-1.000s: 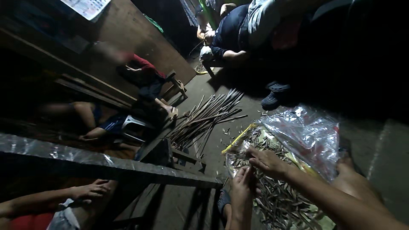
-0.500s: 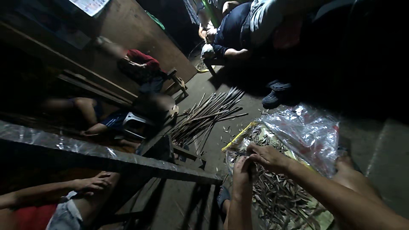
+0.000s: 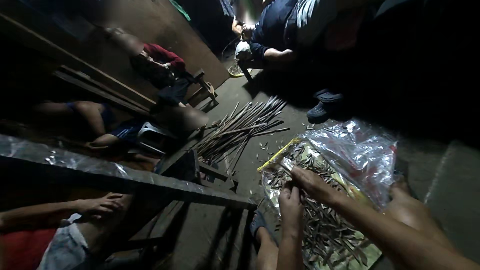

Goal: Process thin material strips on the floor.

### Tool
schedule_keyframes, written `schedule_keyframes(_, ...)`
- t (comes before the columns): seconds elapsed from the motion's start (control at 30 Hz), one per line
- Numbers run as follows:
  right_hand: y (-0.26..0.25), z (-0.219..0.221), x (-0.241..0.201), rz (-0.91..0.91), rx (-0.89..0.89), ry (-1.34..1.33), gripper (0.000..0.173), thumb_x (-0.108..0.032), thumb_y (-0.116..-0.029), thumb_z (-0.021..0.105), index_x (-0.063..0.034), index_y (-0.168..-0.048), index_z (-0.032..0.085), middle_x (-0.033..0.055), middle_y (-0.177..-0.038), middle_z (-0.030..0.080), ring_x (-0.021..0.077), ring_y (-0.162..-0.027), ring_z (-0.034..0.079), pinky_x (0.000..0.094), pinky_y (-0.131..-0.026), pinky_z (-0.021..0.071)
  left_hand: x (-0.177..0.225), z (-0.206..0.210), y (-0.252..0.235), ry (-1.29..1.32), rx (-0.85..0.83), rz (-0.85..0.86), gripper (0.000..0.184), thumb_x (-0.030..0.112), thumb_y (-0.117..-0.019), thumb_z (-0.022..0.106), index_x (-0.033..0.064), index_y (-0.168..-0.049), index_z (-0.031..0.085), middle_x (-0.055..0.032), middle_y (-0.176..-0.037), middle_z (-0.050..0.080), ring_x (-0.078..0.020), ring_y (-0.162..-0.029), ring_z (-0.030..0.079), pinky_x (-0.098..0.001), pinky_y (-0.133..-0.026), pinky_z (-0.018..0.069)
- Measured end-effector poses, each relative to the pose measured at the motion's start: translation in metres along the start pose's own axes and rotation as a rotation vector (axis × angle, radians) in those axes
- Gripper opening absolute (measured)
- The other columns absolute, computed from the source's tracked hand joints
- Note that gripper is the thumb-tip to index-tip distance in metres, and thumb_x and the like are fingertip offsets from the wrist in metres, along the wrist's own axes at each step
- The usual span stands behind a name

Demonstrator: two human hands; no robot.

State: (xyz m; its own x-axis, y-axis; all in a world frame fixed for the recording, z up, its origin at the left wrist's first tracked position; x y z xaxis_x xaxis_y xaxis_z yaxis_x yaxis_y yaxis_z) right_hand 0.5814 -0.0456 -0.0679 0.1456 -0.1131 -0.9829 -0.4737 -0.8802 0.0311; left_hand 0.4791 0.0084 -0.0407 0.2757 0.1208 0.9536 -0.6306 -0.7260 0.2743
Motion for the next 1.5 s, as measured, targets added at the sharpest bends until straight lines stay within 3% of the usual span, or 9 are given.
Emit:
schedule_keyframes(0.23,-0.020,-0.011,0.022,0.208,0.090,-0.018,0.051,-0.030,-0.1128,0.029,0.0093,-0.126,0.058,0.0246,-0.110,0.064,0.0320,-0.101,0.062,0.0507,-0.093,0.0481,0.001,0.003,0.009,-0.075,-0.104,0.077,0.020,0.005,-0.1062,0.045,-0.0023,-0.102,0.063,0.0061,-0.066,0.050,0.0020,-0.050,0.040,-0.0147,-0.048,0.0344)
schedule_keyframes(0.33,-0.026,-0.013,0.021,0.357,0.045,-0.280,0.046,-0.035,-0.1132,0.028,0.0009,-0.116,0.056,0.0028,-0.082,0.050,0.0086,-0.064,0.047,0.0250,-0.060,0.0428,-0.001,-0.006,0.005,0.017,-0.084,0.011,0.022,0.006,-0.1086,0.040,-0.0013,-0.102,0.059,0.0069,-0.061,0.047,0.0022,-0.048,0.040,-0.0131,-0.046,0.0348)
schedule_keyframes(0.43,-0.016,-0.006,0.003,0.421,-0.109,-0.522,0.034,-0.038,-0.1110,0.036,-0.0096,-0.109,0.054,-0.0053,-0.070,0.048,0.0011,-0.051,0.043,0.0169,-0.046,0.0363,-0.006,-0.018,-0.011,0.096,-0.051,-0.041,0.015,0.007,-0.1092,0.041,-0.0024,-0.114,0.052,0.0027,-0.065,0.050,0.0002,-0.049,0.043,-0.0142,-0.046,0.0367)
schedule_keyframes(0.6,-0.009,-0.014,0.000,0.296,-0.136,-0.475,0.009,-0.009,-0.1019,0.051,-0.0046,-0.105,0.058,-0.0056,-0.069,0.052,0.0000,-0.051,0.044,0.0170,-0.047,0.0382,-0.004,-0.016,-0.009,0.038,-0.142,-0.099,0.021,0.002,-0.1042,0.051,-0.0042,-0.124,0.045,-0.0037,-0.076,0.061,-0.0040,-0.057,0.057,-0.0176,-0.052,0.0484)
schedule_keyframes(0.83,-0.013,-0.022,0.004,0.238,-0.054,-0.427,0.008,-0.010,-0.1037,0.052,-0.0041,-0.102,0.057,-0.0060,-0.070,0.047,-0.0001,-0.052,0.041,0.0164,-0.048,0.0358,0.000,-0.026,-0.001,-0.024,-0.192,-0.183,0.025,0.011,-0.1102,0.041,-0.0035,-0.114,0.061,-0.0083,-0.091,0.069,-0.0074,-0.056,0.062,-0.0196,-0.047,0.0506)
schedule_keyframes(0.97,-0.013,-0.022,0.003,0.176,-0.029,-0.401,0.027,-0.017,-0.1073,0.048,-0.0012,-0.129,0.051,-0.0031,-0.083,0.051,-0.0003,-0.059,0.045,0.0166,-0.055,0.0403,0.001,-0.029,-0.007,0.026,-0.152,-0.187,0.028,0.010,-0.1108,0.037,-0.0047,-0.112,0.061,-0.0052,-0.079,0.066,-0.0057,-0.052,0.059,-0.0180,-0.046,0.0495)
schedule_keyframes(1.13,-0.006,-0.006,0.014,-0.128,-0.029,-0.054,0.059,-0.039,-0.1076,0.028,-0.0092,-0.157,0.039,0.0054,-0.084,0.061,0.0138,-0.068,0.054,0.0372,-0.068,0.0488,-0.001,-0.033,-0.014,0.061,-0.107,-0.153,0.026,0.011,-0.1105,0.038,-0.0032,-0.108,0.061,-0.0015,-0.067,0.059,-0.0046,-0.048,0.054,-0.0174,-0.044,0.0457)
schedule_keyframes(1.27,0.006,-0.003,0.002,-0.210,-0.139,0.244,0.057,-0.043,-0.1087,0.030,-0.0119,-0.155,0.045,0.0218,-0.093,0.071,0.0398,-0.083,0.069,0.0617,-0.077,0.0514,-0.005,-0.036,-0.012,0.084,-0.161,-0.036,0.024,0.008,-0.1074,0.038,0.0006,-0.099,0.059,0.0017,-0.062,0.057,-0.0033,-0.047,0.052,-0.0184,-0.044,0.0458)
schedule_keyframes(1.5,0.006,0.004,0.007,-0.287,-0.105,0.426,0.055,-0.045,-0.1075,0.033,-0.0035,-0.133,0.060,0.0193,-0.085,0.070,0.0402,-0.077,0.070,0.0597,-0.067,0.0531,0.005,-0.036,-0.007,0.112,-0.138,-0.179,0.025,0.007,-0.1096,0.036,0.0025,-0.101,0.059,0.0001,-0.062,0.056,-0.0035,-0.044,0.050,-0.0172,-0.039,0.0434)
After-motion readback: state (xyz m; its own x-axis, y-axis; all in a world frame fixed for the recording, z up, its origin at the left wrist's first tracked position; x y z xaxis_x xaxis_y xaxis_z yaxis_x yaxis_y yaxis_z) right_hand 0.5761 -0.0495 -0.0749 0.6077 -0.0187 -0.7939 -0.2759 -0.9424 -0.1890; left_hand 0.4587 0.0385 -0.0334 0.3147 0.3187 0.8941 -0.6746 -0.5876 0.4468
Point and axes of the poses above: each hand's wrist, its own y-axis away from the middle knuckle, its own z-axis out of the palm, x = y × z, the point moved 1 cm from there along -y, towards the middle knuckle
